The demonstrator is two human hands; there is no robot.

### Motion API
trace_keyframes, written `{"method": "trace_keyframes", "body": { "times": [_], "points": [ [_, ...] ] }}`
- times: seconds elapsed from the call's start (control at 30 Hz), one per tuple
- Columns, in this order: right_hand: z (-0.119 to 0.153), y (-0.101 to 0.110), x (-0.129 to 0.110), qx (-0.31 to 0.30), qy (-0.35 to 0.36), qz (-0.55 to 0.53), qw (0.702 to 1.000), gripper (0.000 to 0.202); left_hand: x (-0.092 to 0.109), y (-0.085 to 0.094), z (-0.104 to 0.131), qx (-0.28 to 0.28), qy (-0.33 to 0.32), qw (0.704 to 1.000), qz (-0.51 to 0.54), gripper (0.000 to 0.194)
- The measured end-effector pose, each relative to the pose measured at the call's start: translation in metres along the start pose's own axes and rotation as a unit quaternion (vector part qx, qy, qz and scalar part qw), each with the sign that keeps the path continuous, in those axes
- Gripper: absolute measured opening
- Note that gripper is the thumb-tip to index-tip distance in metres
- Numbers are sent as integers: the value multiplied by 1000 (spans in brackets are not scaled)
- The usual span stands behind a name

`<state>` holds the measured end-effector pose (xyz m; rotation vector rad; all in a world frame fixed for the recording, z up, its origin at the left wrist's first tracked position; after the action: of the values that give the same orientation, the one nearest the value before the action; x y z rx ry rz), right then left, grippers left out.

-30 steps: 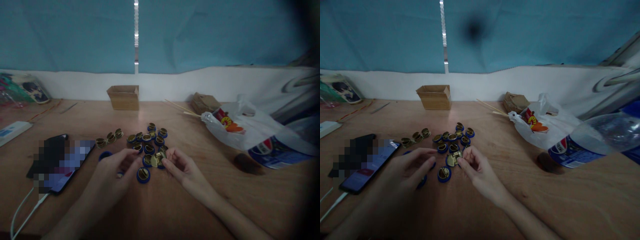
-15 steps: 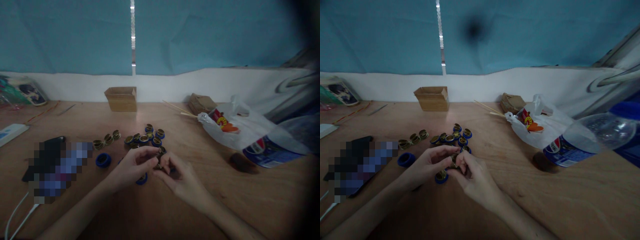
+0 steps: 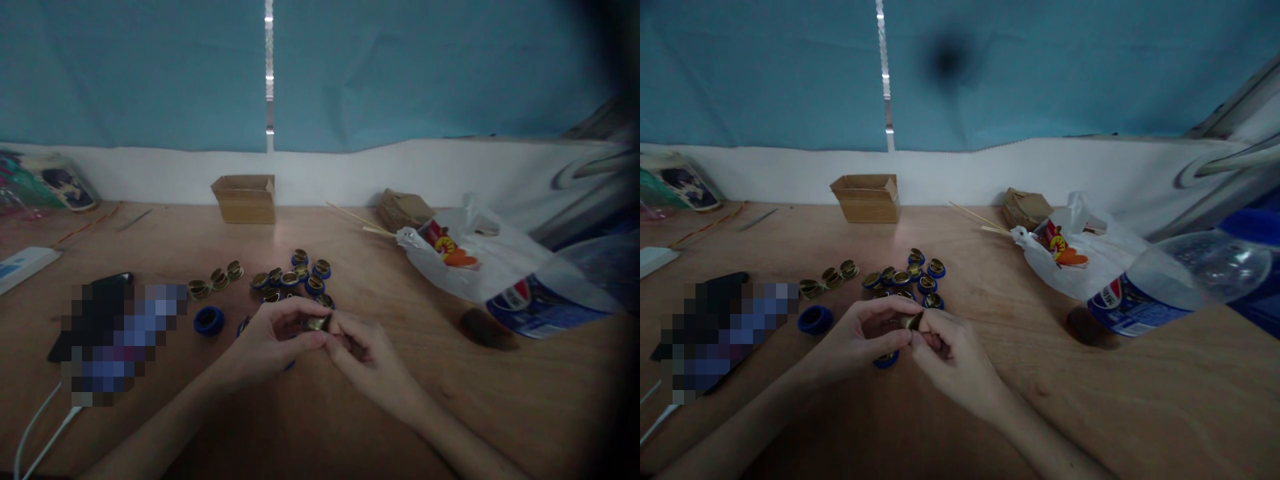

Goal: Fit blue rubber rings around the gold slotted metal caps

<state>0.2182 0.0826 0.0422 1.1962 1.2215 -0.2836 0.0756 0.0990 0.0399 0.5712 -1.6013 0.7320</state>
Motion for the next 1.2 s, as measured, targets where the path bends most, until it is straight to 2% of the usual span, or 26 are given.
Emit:
{"method": "trace_keyframes", "body": {
  "times": [0.13, 0.23, 0.3, 0.37, 0.47, 0.57, 0.63, 0.7, 0.83, 0.93, 1.07, 1.2],
  "points": [
    [-1, -1, 2, 10, -4, 3, 1000, 31, -3, -1, 0, 13, 16, 1000, 5, 26],
    [-2, -2, 5, 9, -21, -41, 999, 33, -3, 2, 0, 36, 16, 999, -11, 24],
    [-2, 0, 7, 22, -30, -86, 996, 39, 3, 12, 2, 75, 9, 996, -44, 22],
    [-2, 5, 9, 49, -38, -129, 990, 40, 14, 31, 7, 149, -7, 985, -89, 24],
    [-4, 15, 9, 72, -42, -121, 989, 34, 35, 68, 22, 288, -48, 939, -183, 31],
    [-9, 21, 6, 78, -28, -71, 994, 28, 53, 101, 43, 406, -87, 867, -275, 35],
    [-15, 20, 5, 71, -30, -75, 994, 23, 60, 115, 54, 460, -99, 822, -320, 35],
    [-24, 13, 3, 34, -35, -92, 995, 21, 60, 125, 60, 478, -103, 810, -325, 34],
    [-51, -8, -8, -90, 1, -46, 995, 20, 54, 135, 58, 467, -106, 830, -287, 34],
    [-76, -22, -21, -148, 52, 25, 987, 20, 48, 137, 54, 456, -102, 838, -282, 35],
    [-108, -43, -37, -176, 99, 94, 975, 13, 43, 141, 52, 447, -102, 844, -278, 37],
    [-133, -61, -45, -167, 126, 122, 970, 6, 45, 142, 54, 452, -113, 842, -271, 36]
  ]
}}
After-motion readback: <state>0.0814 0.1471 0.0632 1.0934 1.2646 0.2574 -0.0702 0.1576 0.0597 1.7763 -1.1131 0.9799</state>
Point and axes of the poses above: each hand's wrist, its own z-axis away from the middle knuckle, its own y-axis out of the back of the hand, x = y × z, the point moved 4 cm from there along -z, towards the middle knuckle, and after that the axes turned 15 degrees about -x, right-handed, at the moved point
